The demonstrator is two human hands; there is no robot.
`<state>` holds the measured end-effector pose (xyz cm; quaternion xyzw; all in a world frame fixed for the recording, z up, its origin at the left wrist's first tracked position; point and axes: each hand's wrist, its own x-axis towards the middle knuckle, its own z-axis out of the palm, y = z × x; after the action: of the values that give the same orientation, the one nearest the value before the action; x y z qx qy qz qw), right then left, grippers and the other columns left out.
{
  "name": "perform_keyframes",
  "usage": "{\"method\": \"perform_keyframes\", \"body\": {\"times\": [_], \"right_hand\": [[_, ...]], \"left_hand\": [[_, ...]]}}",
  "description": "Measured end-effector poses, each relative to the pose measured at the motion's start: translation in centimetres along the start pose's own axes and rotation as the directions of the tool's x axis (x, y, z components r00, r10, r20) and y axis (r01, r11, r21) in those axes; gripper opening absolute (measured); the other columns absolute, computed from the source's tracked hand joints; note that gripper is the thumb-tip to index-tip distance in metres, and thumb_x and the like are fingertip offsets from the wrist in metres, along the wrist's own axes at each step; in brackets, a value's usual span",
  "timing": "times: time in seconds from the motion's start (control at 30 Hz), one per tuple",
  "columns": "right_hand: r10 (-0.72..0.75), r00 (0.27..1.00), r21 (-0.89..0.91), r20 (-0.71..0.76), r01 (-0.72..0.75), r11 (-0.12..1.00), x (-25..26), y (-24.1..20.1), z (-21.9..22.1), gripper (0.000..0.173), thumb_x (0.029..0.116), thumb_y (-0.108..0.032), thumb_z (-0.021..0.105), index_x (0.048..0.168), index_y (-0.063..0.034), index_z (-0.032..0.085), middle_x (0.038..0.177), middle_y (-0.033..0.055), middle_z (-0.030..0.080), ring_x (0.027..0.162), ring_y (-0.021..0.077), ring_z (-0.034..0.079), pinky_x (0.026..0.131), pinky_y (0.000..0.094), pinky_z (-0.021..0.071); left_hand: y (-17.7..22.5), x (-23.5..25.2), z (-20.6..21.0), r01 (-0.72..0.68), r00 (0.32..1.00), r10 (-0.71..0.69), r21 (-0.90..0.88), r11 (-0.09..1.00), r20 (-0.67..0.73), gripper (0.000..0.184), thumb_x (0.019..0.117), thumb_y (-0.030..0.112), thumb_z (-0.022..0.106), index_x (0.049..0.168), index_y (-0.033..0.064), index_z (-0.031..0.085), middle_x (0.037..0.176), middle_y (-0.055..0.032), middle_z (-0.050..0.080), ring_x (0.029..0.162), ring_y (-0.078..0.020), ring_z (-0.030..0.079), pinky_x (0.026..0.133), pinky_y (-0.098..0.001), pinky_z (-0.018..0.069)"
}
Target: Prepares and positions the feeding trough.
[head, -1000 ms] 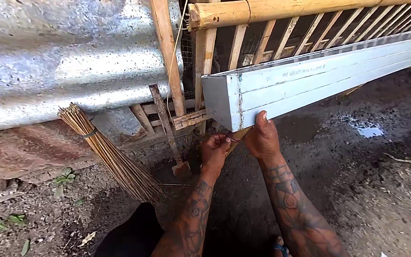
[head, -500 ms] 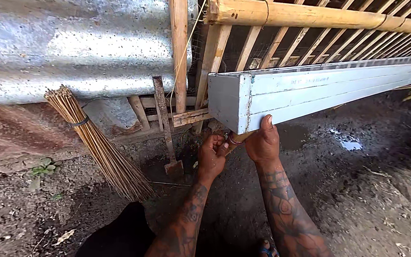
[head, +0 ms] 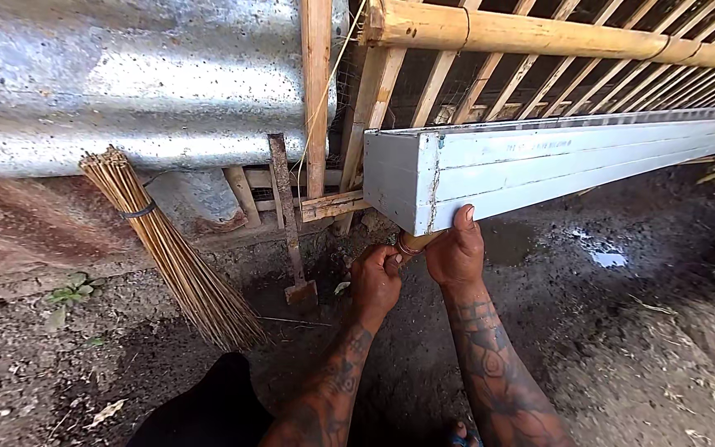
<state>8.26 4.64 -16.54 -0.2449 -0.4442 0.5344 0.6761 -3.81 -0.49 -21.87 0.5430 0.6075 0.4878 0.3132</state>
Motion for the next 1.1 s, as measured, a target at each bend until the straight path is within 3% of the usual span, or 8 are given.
{"method": "perform_keyframes", "body": {"times": [0.2, 0.4, 0.5, 0.63, 0.73, 0.8, 0.97, 1.1], "right_hand": [[-0.042, 0.999, -0.021, 0.004, 0.042, 0.999, -0.3, 0.4, -0.3, 0.044, 0.0985, -0.050, 0.063, 0.125, -0.0146, 0.061, 0.115, 0.0067, 0.072, 0.109, 0.0196, 0.070, 0.097, 0.0436, 0.0584], [-0.174, 0.979, -0.183, 0.104, 0.190, 0.965, -1.8, 2.1, -2.4, 0.060, 0.0868, -0.042, 0.081, 0.135, -0.0162, 0.056, 0.126, 0.0028, 0.067, 0.118, 0.0170, 0.064, 0.105, 0.0416, 0.0526], [-0.168, 0.984, -0.359, -0.057, 0.137, 0.923, -3.5, 4.3, -3.3, 0.054, 0.0814, -0.023, 0.086, 0.126, -0.0101, 0.059, 0.113, 0.0051, 0.069, 0.103, 0.0177, 0.069, 0.094, 0.0397, 0.0596], [-0.103, 0.946, -0.361, -0.307, -0.015, 0.933, -5.6, 5.5, -1.9, 0.033, 0.0858, -0.005, 0.074, 0.115, -0.0015, 0.059, 0.092, 0.0061, 0.068, 0.084, 0.0128, 0.067, 0.078, 0.0288, 0.0583], [0.032, 0.847, -0.239, -0.530, -0.185, 0.953, -6.3, 4.7, 0.5, 0.020, 0.0859, 0.000, 0.073, 0.101, 0.0026, 0.061, 0.079, 0.0102, 0.066, 0.066, 0.0138, 0.063, 0.060, 0.0272, 0.0558], [0.193, 0.744, -0.095, -0.639, -0.326, 0.941, -6.2, 3.6, 2.4, 0.010, 0.0945, -0.002, 0.067, 0.090, 0.0044, 0.060, 0.070, 0.0128, 0.066, 0.054, 0.0152, 0.062, 0.051, 0.0283, 0.0545], [0.510, 0.530, 0.128, -0.677, -0.598, 0.791, -4.8, 1.0, 3.9, 0.027, 0.1031, -0.018, 0.056, 0.086, 0.0006, 0.067, 0.068, 0.0105, 0.068, 0.044, 0.0110, 0.054, 0.038, 0.0238, 0.0417], [0.597, 0.476, 0.200, -0.646, -0.649, 0.734, -4.2, 0.3, 5.0, 0.026, 0.1019, -0.018, 0.052, 0.076, -0.0118, 0.053, 0.053, -0.0028, 0.041, 0.036, 0.0056, 0.032, 0.033, 0.0201, 0.0280]], "left_hand": [[0.9, -0.4, 1.1, 0.002, 0.990, -0.007, -0.040, 0.999, -0.139, 0.010, 0.0951, 0.011, 0.066, 0.094, 0.0080, 0.076, 0.090, -0.0042, 0.073, 0.081, -0.0125, 0.069, 0.077, -0.0338, 0.0579], [1.0, -0.2, 1.5, -0.036, 0.978, 0.020, -0.075, 0.997, -0.207, 0.008, 0.0937, 0.009, 0.068, 0.093, 0.0078, 0.076, 0.088, -0.0036, 0.074, 0.079, -0.0105, 0.070, 0.075, -0.0312, 0.0580], [0.9, 0.2, 1.5, 0.025, 0.981, -0.050, -0.132, 0.991, -0.189, 0.008, 0.0948, 0.009, 0.069, 0.094, 0.0075, 0.076, 0.086, -0.0020, 0.073, 0.078, -0.0081, 0.069, 0.075, -0.0294, 0.0571], [0.6, -0.2, 1.4, 0.046, 0.986, -0.083, -0.239, 0.970, -0.144, 0.006, 0.0951, 0.008, 0.069, 0.096, 0.0066, 0.075, 0.086, -0.0015, 0.073, 0.073, -0.0055, 0.068, 0.071, -0.0248, 0.0584], [0.7, -0.3, 0.9, 0.057, 0.991, -0.077, -0.171, 0.984, -0.112, 0.007, 0.0943, 0.008, 0.069, 0.097, 0.0054, 0.074, 0.090, -0.0039, 0.072, 0.077, -0.0074, 0.068, 0.074, -0.0253, 0.0582], [0.9, 0.0, 0.4, 0.086, 0.992, -0.091, -0.068, 0.994, -0.082, 0.008, 0.0944, 0.011, 0.069, 0.098, 0.0071, 0.075, 0.096, -0.0051, 0.070, 0.084, -0.0114, 0.067, 0.080, -0.0302, 0.0574], [1.6, 1.2, -1.7, 0.088, 0.990, -0.096, 0.078, 0.993, 0.105, 0.010, 0.0968, 0.011, 0.067, 0.102, 0.0089, 0.075, 0.100, -0.0067, 0.069, 0.093, -0.0173, 0.067, 0.086, -0.0373, 0.0558], [2.2, 2.6, -3.1, 0.113, 0.936, -0.171, 0.198, 0.974, 0.309, 0.014, 0.0997, 0.015, 0.064, 0.107, 0.0102, 0.074, 0.105, -0.0070, 0.070, 0.099, -0.0198, 0.067, 0.093, -0.0417, 0.0537]]}}
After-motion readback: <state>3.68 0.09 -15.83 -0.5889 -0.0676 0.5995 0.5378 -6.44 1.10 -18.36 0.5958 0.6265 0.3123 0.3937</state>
